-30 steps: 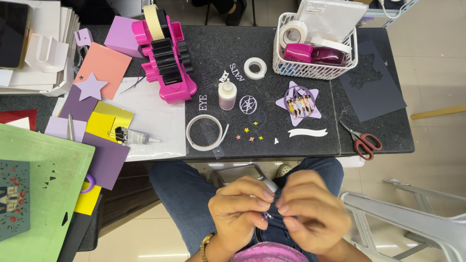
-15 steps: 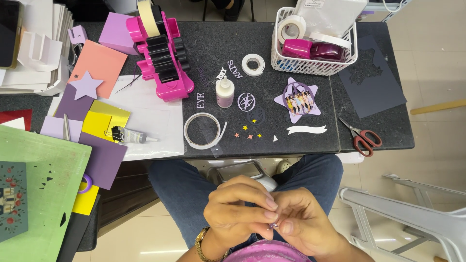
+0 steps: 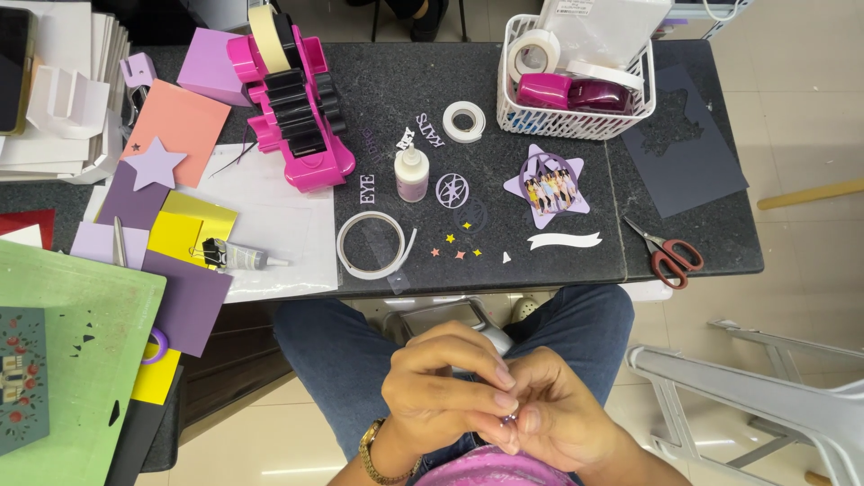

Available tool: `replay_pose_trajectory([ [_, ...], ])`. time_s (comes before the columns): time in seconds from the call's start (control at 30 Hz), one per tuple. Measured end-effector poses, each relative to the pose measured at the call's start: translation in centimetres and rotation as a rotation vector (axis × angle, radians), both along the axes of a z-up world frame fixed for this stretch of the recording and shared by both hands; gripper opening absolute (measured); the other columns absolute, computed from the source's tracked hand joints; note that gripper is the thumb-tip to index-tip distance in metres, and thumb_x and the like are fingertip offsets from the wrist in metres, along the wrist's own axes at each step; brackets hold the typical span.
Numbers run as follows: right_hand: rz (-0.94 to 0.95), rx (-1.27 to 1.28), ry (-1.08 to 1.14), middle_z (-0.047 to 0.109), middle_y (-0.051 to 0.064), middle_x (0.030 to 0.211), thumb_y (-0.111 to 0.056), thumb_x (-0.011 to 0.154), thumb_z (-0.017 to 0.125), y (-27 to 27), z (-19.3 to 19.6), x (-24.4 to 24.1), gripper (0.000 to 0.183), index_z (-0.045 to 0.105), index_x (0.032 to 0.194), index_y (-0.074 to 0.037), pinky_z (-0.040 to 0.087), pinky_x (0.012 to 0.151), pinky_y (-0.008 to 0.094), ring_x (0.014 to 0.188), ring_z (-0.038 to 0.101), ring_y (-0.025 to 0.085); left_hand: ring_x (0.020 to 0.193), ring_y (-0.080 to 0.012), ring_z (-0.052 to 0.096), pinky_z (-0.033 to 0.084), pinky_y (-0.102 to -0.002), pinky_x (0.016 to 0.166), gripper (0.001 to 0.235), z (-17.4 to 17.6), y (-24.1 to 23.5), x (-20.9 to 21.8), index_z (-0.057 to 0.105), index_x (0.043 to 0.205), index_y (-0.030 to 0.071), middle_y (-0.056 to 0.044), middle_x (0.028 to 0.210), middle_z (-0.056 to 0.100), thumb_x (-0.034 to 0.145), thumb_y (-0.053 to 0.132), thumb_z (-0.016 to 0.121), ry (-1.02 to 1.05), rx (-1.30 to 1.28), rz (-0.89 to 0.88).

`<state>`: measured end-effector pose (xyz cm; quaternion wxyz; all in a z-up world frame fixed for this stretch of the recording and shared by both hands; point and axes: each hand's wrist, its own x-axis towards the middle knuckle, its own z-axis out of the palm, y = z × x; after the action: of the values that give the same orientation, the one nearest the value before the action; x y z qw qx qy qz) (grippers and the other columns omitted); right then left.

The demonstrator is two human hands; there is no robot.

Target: Gluing a paper banner and small star decorations onto a purple star-shaped card.

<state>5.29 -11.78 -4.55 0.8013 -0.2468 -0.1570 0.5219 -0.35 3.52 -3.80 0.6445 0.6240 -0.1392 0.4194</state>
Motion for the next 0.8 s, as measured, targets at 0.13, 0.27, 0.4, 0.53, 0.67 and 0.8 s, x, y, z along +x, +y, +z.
replay_pose_trajectory([
  [0.13,0.013,-0.055,0.012,0.061,0.017,0.06,-0.026,0.085,0.089,-0.3,-0.6,0.1,0.036,0.071,0.081,0.005,0.046,0.052,0.033,0.052,0.057,0.024,0.079,-0.0267,0.07,0.063,-0.036,0.074,0.017,0.4,1.1,0.2,0.075,0.097,0.013,-0.008,0.098,0.073,0.099,0.029,0.07,-0.023,0.088,-0.09],
  [0.27,0.062,-0.036,0.053,0.063,0.02,0.062,-0.024,0.085,0.088,-0.1,-0.3,0.0,0.035,0.069,0.078,0.005,0.05,0.058,0.032,0.056,0.062,0.026,0.078,-0.0272,0.069,0.061,-0.037,0.074,0.015,0.6,1.8,0.2,0.073,0.1,0.013,-0.008,0.102,0.073,0.1,0.028,0.071,-0.036,0.116,-0.173],
  [0.4,0.032,-0.051,0.125,0.06,0.02,0.063,-0.018,0.082,0.089,-0.5,-1.7,-0.4,0.034,0.067,0.081,0.008,0.05,0.053,0.032,0.053,0.059,0.026,0.08,-0.0261,0.067,0.059,-0.037,0.076,0.018,1.1,2.4,0.3,0.071,0.098,0.013,-0.005,0.103,0.073,0.101,0.031,0.068,0.021,0.178,-0.218],
  [0.53,0.008,0.003,0.198,0.055,0.019,0.068,-0.008,0.087,0.083,-0.8,-2.5,-0.8,0.024,0.064,0.089,0.007,0.05,0.053,0.035,0.058,0.056,0.028,0.082,-0.0258,0.066,0.057,-0.037,0.079,0.023,1.5,2.6,0.4,0.068,0.094,0.012,-0.004,0.104,0.073,0.102,0.033,0.065,0.063,0.179,-0.254],
  [0.67,0.028,0.003,0.19,0.052,0.017,0.064,-0.012,0.087,0.083,-0.4,-2.1,-0.8,0.026,0.063,0.084,0.005,0.044,0.054,0.034,0.057,0.053,0.026,0.081,-0.0251,0.066,0.057,-0.036,0.077,0.021,1.5,2.6,0.5,0.069,0.093,0.012,-0.004,0.102,0.073,0.099,0.032,0.069,0.06,0.171,-0.245],
  [0.8,0.051,-0.149,0.144,0.067,0.023,0.077,-0.012,0.084,0.081,-0.4,-2.6,-1.3,0.029,0.068,0.095,0.012,0.055,0.059,0.031,0.063,0.066,0.025,0.083,-0.0255,0.067,0.057,-0.04,0.08,0.028,1.2,3.5,-0.3,0.071,0.094,0.011,-0.008,0.101,0.073,0.104,0.035,0.061,0.081,0.175,-0.294],
])
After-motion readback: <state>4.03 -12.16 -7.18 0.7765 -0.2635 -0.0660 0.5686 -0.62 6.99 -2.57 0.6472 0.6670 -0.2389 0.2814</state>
